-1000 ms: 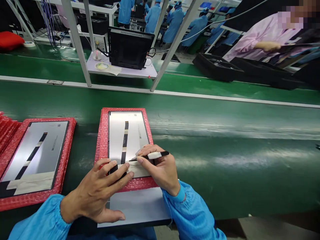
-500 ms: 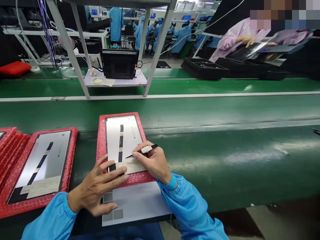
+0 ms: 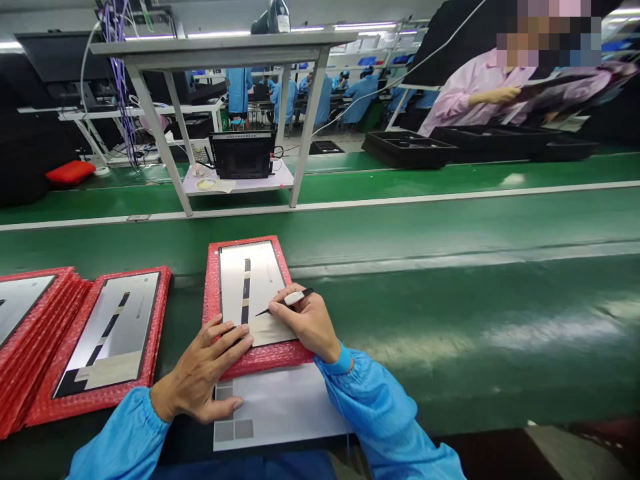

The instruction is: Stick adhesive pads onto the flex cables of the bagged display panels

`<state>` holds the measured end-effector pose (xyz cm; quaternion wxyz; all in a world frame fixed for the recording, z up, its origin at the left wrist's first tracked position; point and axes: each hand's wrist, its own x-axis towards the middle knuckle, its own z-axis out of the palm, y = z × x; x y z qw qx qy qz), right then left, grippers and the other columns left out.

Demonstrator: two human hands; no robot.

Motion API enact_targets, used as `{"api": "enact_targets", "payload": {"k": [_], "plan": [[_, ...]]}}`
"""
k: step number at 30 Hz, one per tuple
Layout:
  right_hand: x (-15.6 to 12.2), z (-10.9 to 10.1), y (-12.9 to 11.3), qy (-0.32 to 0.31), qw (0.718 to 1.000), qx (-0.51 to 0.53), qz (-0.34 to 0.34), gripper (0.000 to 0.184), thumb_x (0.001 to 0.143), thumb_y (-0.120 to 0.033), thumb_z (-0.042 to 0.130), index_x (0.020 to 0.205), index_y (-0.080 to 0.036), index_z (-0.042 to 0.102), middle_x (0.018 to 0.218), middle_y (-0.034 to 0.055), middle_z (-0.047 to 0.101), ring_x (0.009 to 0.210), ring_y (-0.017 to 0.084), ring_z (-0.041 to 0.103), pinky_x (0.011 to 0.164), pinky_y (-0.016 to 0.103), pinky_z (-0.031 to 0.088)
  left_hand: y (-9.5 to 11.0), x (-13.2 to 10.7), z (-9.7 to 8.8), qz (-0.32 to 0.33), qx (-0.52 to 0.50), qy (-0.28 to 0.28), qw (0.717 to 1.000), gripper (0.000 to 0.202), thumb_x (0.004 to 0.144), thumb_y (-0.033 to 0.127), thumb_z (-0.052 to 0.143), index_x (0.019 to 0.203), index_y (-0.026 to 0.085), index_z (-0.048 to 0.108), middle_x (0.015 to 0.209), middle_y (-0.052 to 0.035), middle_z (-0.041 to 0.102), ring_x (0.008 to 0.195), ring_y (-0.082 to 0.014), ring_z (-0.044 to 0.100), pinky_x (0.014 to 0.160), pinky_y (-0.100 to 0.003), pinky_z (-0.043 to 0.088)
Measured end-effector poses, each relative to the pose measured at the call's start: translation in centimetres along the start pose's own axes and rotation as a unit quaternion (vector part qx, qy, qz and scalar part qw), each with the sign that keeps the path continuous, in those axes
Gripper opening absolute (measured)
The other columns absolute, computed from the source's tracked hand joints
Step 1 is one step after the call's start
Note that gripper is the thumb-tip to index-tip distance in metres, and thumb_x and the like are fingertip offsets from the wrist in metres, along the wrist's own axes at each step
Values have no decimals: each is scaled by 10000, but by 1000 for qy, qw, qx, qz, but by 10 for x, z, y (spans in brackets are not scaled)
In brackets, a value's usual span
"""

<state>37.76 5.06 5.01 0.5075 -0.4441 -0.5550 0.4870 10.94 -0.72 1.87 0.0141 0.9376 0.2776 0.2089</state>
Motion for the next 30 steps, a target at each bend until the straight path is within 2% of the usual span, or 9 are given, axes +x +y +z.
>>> {"api": "enact_targets", "payload": {"k": [3, 7, 11, 14, 16, 19, 22, 26, 30], "plan": [[0, 1, 0, 1, 1000, 2, -7, 212, 756, -368, 821, 748, -206, 684, 678, 11, 674, 647, 197, 609, 624, 320, 468, 11, 7, -6, -38, 33, -28, 998, 927, 876, 662, 615, 1645, 231, 327, 1614, -98, 480, 1353, -354, 489, 1229, -538, 232], [1, 2, 2, -5, 1000, 28, 3, 236, 749, -374, 844, 752, -208, 676, 683, 11, 699, 644, 202, 635, 647, 326, 490, 28, 18, -9, -84, 62, -27, 994, 947, 864, 767, 620, 1631, 274, 366, 1623, -94, 475, 1275, -361, 536, 1180, -572, 249], [6, -7, 4, -10, 993, 117, 2, 260, 748, -397, 860, 748, -213, 677, 726, 31, 738, 698, 214, 679, 699, 332, 531, 31, 21, -12, -137, -32, 17, 990, 834, 908, 736, 603, 1595, 293, 437, 1583, -97, 527, 1291, -357, 549, 1187, -581, 267], [15, -26, 4, 49, 975, 217, 4, 325, 771, -495, 775, 711, -242, 580, 712, 29, 715, 723, 215, 685, 656, 317, 545, 18, 18, -16, -293, -148, 154, 932, 580, 951, 635, 596, 1387, 256, 655, 1399, -109, 664, 1265, -320, 586, 1137, -500, 392], [22, -40, 6, 76, 972, 221, 8, 366, 778, -546, 702, 693, -253, 499, 645, 9, 643, 680, 199, 658, 561, 279, 508, 6, 16, -19, -386, -175, 213, 880, 467, 974, 584, 579, 1232, 220, 717, 1192, -111, 727, 1113, -287, 652, 993, -435, 497], [27, -55, 10, 56, 985, 161, 29, 341, 780, -532, 685, 706, -242, 522, 545, -59, 464, 433, 109, 415, 391, 222, 287, -12, 16, -20, -444, -210, 200, 848, 427, 970, 579, 579, 1079, 191, 718, 929, -69, 732, 831, -223, 677, 741, -336, 528], [28, -57, 15, -4, 995, 81, 65, 344, 745, -488, 767, 653, -206, 592, 487, -95, 362, 394, 69, 237, 391, 226, 165, -23, 21, -19, -479, -267, 172, 818, 469, 915, 637, 615, 930, 173, 683, 718, -13, 664, 598, -152, 602, 560, -259, 454], [25, -49, 18, -40, 997, -22, 69, 436, 699, -470, 845, 519, -184, 571, 488, -62, 429, 501, 97, 358, 484, 245, 264, -29, 29, -17, -512, -329, 141, 781, 525, 856, 696, 632, 838, 172, 601, 593, 27, 595, 416, -93, 482, 432, -210, 344], [23, -47, 17, -46, 994, -83, 60, 402, 726, -503, 812, 564, -163, 670, 543, -19, 544, 589, 140, 444, 574, 282, 336, -32, 30, -15, -540, -349, 121, 757, 535, 825, 719, 635, 868, 192, 552, 587, 32, 607, 372, -101, 493, 376, -193, 298]]}}
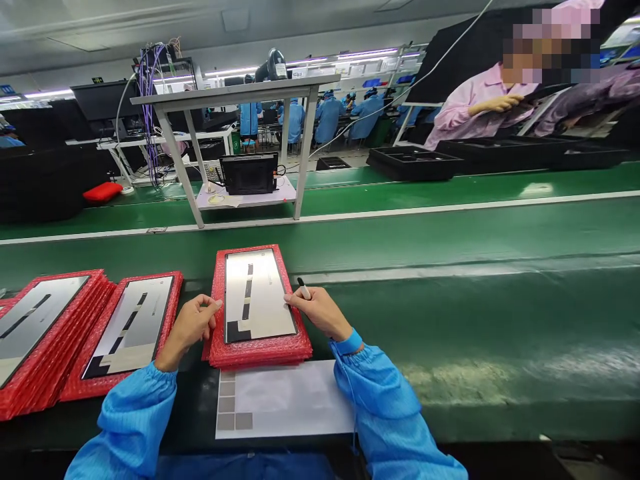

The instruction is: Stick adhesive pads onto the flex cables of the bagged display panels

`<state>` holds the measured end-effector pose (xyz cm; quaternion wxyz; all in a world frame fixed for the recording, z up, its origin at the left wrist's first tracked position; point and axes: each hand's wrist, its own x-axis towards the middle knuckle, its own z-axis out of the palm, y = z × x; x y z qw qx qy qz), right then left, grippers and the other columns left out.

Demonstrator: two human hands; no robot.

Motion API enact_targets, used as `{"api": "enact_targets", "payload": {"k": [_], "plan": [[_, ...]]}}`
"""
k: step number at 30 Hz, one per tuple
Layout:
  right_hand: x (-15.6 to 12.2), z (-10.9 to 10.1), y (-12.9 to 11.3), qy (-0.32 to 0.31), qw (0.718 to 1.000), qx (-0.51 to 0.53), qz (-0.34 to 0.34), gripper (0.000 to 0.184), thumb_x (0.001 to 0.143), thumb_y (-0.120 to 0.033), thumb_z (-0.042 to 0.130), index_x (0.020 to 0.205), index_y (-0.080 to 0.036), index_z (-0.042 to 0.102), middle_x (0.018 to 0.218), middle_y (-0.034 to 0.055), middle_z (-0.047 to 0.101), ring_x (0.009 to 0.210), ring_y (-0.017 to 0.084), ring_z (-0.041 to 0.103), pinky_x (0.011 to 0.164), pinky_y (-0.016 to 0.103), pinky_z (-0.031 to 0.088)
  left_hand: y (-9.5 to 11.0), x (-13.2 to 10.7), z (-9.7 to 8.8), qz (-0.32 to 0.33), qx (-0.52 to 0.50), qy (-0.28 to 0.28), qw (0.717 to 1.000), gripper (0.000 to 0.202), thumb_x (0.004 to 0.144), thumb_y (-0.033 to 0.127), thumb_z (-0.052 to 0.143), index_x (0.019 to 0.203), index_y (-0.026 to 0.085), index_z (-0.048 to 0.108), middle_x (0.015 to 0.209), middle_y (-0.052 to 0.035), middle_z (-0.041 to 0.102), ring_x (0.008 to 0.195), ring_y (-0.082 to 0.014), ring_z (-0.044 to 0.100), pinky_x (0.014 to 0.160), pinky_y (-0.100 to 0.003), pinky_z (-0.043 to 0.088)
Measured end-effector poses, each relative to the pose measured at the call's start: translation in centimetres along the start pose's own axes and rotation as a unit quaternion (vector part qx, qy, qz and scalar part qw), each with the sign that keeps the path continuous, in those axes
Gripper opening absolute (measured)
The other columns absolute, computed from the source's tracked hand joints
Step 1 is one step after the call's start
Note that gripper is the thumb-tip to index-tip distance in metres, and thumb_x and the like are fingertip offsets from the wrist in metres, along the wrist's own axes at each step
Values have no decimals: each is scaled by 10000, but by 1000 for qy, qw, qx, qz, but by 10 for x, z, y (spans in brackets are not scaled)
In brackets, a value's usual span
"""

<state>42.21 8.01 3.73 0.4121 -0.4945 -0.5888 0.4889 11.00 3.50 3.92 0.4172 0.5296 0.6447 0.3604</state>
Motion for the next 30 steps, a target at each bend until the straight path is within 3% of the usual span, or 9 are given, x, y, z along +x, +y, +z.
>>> {"api": "enact_targets", "payload": {"k": [4, 7, 11, 15, 20, 23, 25, 27, 30], "plan": [[-2, -1, -3, -3, 1000, -26, -2, 372, 724, -499, 790, 614, -151, 718, 583, 0, 595, 615, 155, 478, 618, 299, 362, -2, -1, -1, -14, 27, 3, 1000, 585, 805, 781, 592, 891, 204, 538, 537, 58, 549, 350, -133, 494, 358, -223, 300], [-3, 1, -3, -5, 999, -33, 3, 380, 693, -509, 805, 603, -165, 673, 570, -17, 561, 603, 151, 460, 603, 295, 349, 3, -9, 2, -4, 73, 30, 997, 622, 817, 776, 604, 1003, 183, 579, 587, 43, 573, 443, -175, 574, 449, -273, 414], [-3, 5, -3, 0, 999, -45, 5, 435, 673, -550, 815, 591, -192, 583, 557, -47, 487, 583, 136, 407, 569, 285, 318, 15, -24, 13, 35, 132, 69, 988, 872, 742, 698, 785, 1385, 177, 512, 1119, -122, 725, 1061, -334, 713, 905, -443, 540], [-2, 8, -2, -1, 999, -49, 1, 449, 681, -551, 813, 584, -201, 549, 559, -54, 456, 581, 132, 384, 565, 282, 310, 20, -32, 23, 74, 173, 60, 980, 1003, 747, 624, 822, 1533, 171, 394, 1526, -211, 530, 1387, -403, 545, 1120, -533, 439], [-1, 7, 3, -8, 999, -53, -5, 431, 703, -522, 813, 589, -198, 554, 566, -47, 467, 588, 137, 398, 563, 281, 315, 19, -30, 21, 95, 155, 38, 983, 1021, 767, 557, 828, 1576, 178, 334, 1513, -187, 558, 1351, -347, 592, 1129, -474, 458], [0, 6, 6, -4, 998, -55, -8, 428, 710, -528, 814, 594, -195, 570, 560, -44, 486, 583, 139, 406, 560, 282, 318, 12, -19, 14, 86, 105, 30, 990, 1006, 721, 550, 858, 1534, 181, 394, 1318, -143, 694, 1152, -295, 699, 986, -394, 535], [0, 5, 6, 2, 998, -61, -8, 421, 709, -529, 814, 591, -191, 592, 555, -37, 507, 577, 141, 416, 558, 284, 324, 5, -7, 9, 69, 89, 41, 993, 784, 798, 609, 756, 1386, 144, 528, 999, -88, 759, 871, -245, 728, 782, -338, 547], [-1, 4, 5, 10, 998, -64, -4, 409, 703, -524, 810, 583, -186, 614, 554, -28, 529, 572, 144, 430, 560, 289, 334, 0, 3, 6, 64, 95, 59, 992, 553, 900, 647, 587, 1135, 149, 631, 754, -25, 699, 663, -195, 653, 636, -291, 474], [-2, 4, 2, 18, 998, -64, 10, 401, 695, -524, 795, 565, -182, 631, 542, -21, 540, 566, 149, 441, 564, 295, 343, -3, 11, 5, 82, 119, 87, 986, 449, 959, 601, 485, 826, 190, 607, 689, 3, 630, 630, -155, 570, 598, -262, 382]]}}
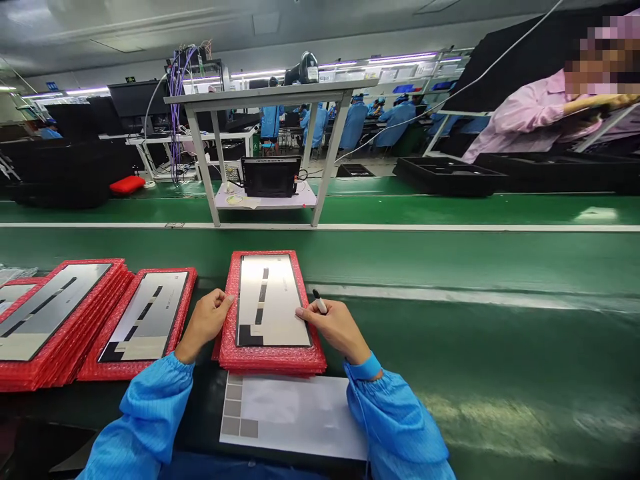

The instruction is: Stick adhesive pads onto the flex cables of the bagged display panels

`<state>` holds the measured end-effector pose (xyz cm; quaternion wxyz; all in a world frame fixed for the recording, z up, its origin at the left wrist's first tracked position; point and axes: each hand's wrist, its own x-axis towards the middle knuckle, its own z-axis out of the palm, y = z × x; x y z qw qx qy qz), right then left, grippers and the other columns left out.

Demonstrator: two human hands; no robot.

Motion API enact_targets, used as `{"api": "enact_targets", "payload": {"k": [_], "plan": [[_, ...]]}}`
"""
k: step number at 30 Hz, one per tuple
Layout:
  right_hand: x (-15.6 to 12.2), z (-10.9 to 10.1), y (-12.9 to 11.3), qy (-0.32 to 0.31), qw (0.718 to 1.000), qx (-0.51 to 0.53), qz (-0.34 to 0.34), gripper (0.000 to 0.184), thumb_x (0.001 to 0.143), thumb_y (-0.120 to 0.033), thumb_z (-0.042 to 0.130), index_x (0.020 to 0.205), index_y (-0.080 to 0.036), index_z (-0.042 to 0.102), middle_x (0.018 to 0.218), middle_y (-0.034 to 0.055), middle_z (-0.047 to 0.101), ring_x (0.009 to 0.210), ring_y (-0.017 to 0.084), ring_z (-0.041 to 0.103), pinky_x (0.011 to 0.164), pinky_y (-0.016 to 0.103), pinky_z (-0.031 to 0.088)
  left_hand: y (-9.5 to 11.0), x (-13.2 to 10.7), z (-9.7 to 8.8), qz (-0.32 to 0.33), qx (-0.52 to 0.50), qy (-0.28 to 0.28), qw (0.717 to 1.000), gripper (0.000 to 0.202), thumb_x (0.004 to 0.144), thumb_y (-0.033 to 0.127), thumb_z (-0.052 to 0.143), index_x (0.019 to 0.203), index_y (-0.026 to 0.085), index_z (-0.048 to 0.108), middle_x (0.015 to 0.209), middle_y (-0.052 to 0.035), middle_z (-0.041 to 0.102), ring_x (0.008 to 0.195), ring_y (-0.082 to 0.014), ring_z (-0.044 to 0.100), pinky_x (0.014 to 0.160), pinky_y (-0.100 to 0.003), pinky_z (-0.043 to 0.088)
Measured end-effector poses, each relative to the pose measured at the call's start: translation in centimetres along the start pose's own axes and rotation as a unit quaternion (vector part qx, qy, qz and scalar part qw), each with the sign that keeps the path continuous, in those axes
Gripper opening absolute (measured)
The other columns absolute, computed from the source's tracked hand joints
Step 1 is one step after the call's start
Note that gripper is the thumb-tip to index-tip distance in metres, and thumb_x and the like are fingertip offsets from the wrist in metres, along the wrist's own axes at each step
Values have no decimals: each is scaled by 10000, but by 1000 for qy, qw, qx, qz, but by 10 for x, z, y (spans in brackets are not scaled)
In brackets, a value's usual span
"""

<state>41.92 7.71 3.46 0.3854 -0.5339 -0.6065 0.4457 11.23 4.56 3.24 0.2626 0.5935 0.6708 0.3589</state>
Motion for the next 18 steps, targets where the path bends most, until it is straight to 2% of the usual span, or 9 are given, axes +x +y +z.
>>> {"api": "enact_targets", "payload": {"k": [3, 7, 10, 13, 18], "plan": [[-2, -1, -3, 2, 1000, -2, 12, 408, 691, -535, 792, 559, -175, 655, 531, -13, 542, 566, 154, 448, 570, 303, 343, 5, -1, 4, 23, 40, 30, 998, 412, 989, 503, 497, 712, 199, 533, 658, 22, 552, 624, -137, 497, 610, -264, 329], [-4, 0, -5, -11, 1000, 9, 11, 402, 690, -527, 812, 571, -167, 679, 557, 9, 590, 578, 165, 480, 576, 311, 373, 13, -5, 9, 33, 90, 44, 994, 389, 1013, 418, 547, 696, 195, 511, 640, 43, 505, 586, -128, 430, 626, -263, 324], [-5, 0, -4, -21, 1000, 19, 10, 400, 685, -522, 826, 578, -167, 677, 563, 5, 592, 578, 163, 482, 580, 310, 378, 17, -5, 10, 33, 116, 56, 991, 349, 999, 342, 552, 683, 198, 515, 631, 29, 521, 580, -139, 451, 624, -270, 294], [-5, -1, -3, -23, 999, 24, 15, 388, 682, -513, 824, 584, -165, 680, 569, 3, 594, 585, 163, 485, 591, 311, 380, 23, -6, 8, 36, 134, 71, 988, 302, 950, 257, 542, 653, 210, 513, 628, -24, 560, 599, -173, 512, 622, -302, 234], [-4, -1, -3, -25, 999, 24, 13, 400, 670, -524, 825, 574, -175, 656, 559, -6, 568, 581, 159, 466, 585, 308, 363, 38, -6, 1, 44, 113, 81, 989, 310, 924, 256, 565, 623, 213, 501, 675, -63, 597, 668, -207, 562, 638, -317, 225]]}}
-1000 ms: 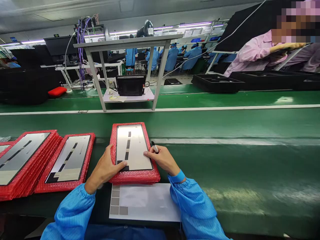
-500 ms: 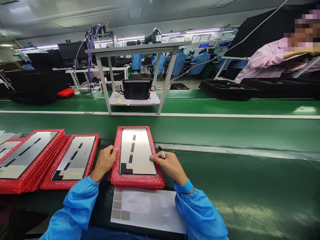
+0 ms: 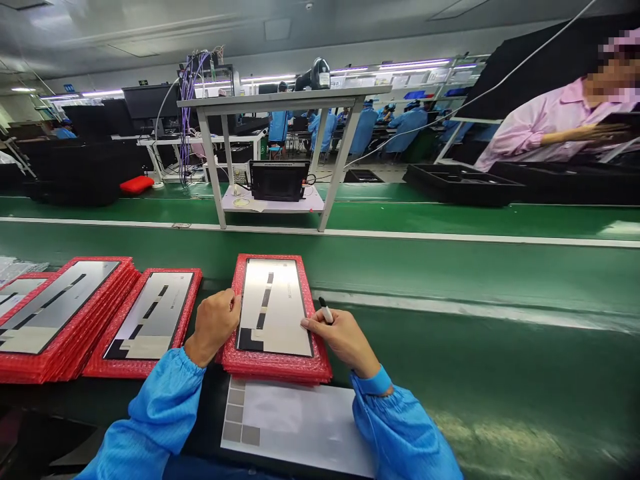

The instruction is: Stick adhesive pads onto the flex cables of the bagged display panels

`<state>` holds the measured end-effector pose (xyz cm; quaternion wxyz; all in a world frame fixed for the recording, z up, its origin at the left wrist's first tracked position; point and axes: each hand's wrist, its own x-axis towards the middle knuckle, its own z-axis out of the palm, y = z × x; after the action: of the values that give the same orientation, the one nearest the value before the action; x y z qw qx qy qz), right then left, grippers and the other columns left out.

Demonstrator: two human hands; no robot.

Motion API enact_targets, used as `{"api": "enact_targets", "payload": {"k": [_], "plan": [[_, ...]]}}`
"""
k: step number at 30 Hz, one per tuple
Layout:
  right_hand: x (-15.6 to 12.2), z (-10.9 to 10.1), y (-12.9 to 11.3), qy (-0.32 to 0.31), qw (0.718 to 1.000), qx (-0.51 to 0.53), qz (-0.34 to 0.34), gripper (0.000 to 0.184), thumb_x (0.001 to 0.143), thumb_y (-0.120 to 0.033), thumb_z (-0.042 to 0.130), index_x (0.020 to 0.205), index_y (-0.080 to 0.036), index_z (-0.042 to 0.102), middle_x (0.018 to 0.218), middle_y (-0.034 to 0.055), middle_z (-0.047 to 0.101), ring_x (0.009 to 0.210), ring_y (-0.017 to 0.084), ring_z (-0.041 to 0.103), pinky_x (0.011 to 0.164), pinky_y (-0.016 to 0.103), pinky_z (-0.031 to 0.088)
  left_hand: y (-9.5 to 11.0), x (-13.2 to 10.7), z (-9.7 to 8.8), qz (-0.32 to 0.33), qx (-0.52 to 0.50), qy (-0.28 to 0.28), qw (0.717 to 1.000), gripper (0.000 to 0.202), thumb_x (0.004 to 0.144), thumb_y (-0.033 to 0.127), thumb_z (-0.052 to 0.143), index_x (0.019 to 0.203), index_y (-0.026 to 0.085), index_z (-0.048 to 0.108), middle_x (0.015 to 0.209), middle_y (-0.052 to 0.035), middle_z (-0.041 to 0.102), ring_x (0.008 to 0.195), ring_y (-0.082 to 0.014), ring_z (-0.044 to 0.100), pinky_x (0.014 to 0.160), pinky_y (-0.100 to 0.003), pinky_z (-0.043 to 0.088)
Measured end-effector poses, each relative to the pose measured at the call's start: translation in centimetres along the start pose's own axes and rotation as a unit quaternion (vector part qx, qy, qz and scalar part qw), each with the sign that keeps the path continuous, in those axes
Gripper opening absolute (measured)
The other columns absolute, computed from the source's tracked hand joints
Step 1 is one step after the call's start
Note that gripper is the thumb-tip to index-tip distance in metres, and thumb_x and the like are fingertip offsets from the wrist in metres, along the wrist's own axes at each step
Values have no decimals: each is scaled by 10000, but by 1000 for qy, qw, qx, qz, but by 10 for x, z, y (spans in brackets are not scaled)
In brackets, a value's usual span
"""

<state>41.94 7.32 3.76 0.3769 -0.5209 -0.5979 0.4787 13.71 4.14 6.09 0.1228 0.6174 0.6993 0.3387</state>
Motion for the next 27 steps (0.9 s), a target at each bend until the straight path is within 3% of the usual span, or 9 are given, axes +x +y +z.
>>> {"api": "enact_targets", "payload": {"k": [6, 11, 15, 18, 20, 22, 24, 27], "plan": [[1, -2, 0, -15, 1000, -3, 12, 414, 669, -539, 826, 572, -181, 643, 569, 1, 560, 586, 167, 460, 592, 317, 360, 1, 7, -1, -39, -123, -19, 991, 341, 971, 391, 608, 697, 195, 553, 666, 1, 559, 641, -160, 522, 647, -287, 315], [6, -6, 5, -40, 998, -5, 39, 442, 651, -605, 825, 594, -187, 695, 606, 37, 612, 595, 195, 493, 580, 329, 389, -4, 14, 9, -92, -289, -66, 951, 412, 1044, 535, 533, 942, 149, 635, 812, 0, 637, 695, -134, 608, 692, -296, 520], [11, -10, 10, -54, 997, -15, 61, 466, 630, -642, 830, 620, -184, 741, 648, 72, 670, 610, 225, 549, 559, 329, 430, 6, 19, 20, -93, -380, -124, 912, 398, 962, 522, 683, 1009, 127, 683, 870, -35, 710, 741, -151, 674, 723, -314, 571], [12, -14, 8, -46, 997, -11, 53, 491, 649, -658, 835, 642, -176, 740, 622, 57, 654, 554, 192, 526, 492, 293, 396, 5, 24, 14, -92, -421, -151, 890, 410, 858, 491, 791, 1000, 113, 720, 894, -66, 755, 777, -177, 711, 754, -325, 581], [11, -16, 4, -9, 999, 9, 38, 530, 648, -688, 839, 644, -172, 716, 549, 19, 572, 489, 147, 443, 443, 269, 331, -8, 24, -6, -100, -439, -149, 880, 479, 784, 497, 838, 1038, 104, 735, 933, -88, 778, 825, -208, 736, 785, -329, 581], [9, -18, 1, 36, 998, 45, 33, 592, 619, -743, 845, 641, -175, 680, 491, -31, 448, 453, 114, 346, 418, 257, 275, -33, 20, -40, -119, -443, -150, 876, 580, 694, 507, 894, 1066, 88, 743, 934, -108, 789, 843, -251, 754, 782, -339, 588], [8, -18, -1, 62, 994, 79, 36, 637, 601, -786, 844, 642, -182, 645, 487, -67, 364, 452, 97, 288, 416, 247, 244, -67, 13, -82, -149, -432, -143, 878, 613, 646, 501, 924, 1061, 85, 751, 921, -123, 794, 827, -267, 763, 766, -345, 602], [8, -17, 1, 63, 993, 92, 41, 647, 610, -791, 849, 644, -186, 622, 500, -76, 348, 462, 91, 279, 423, 240, 237, -122, 2, -141, -205, -396, -128, 886, 564, 626, 494, 940, 983, 98, 758, 860, -121, 796, 729, -256, 760, 667, -323, 613]]}}
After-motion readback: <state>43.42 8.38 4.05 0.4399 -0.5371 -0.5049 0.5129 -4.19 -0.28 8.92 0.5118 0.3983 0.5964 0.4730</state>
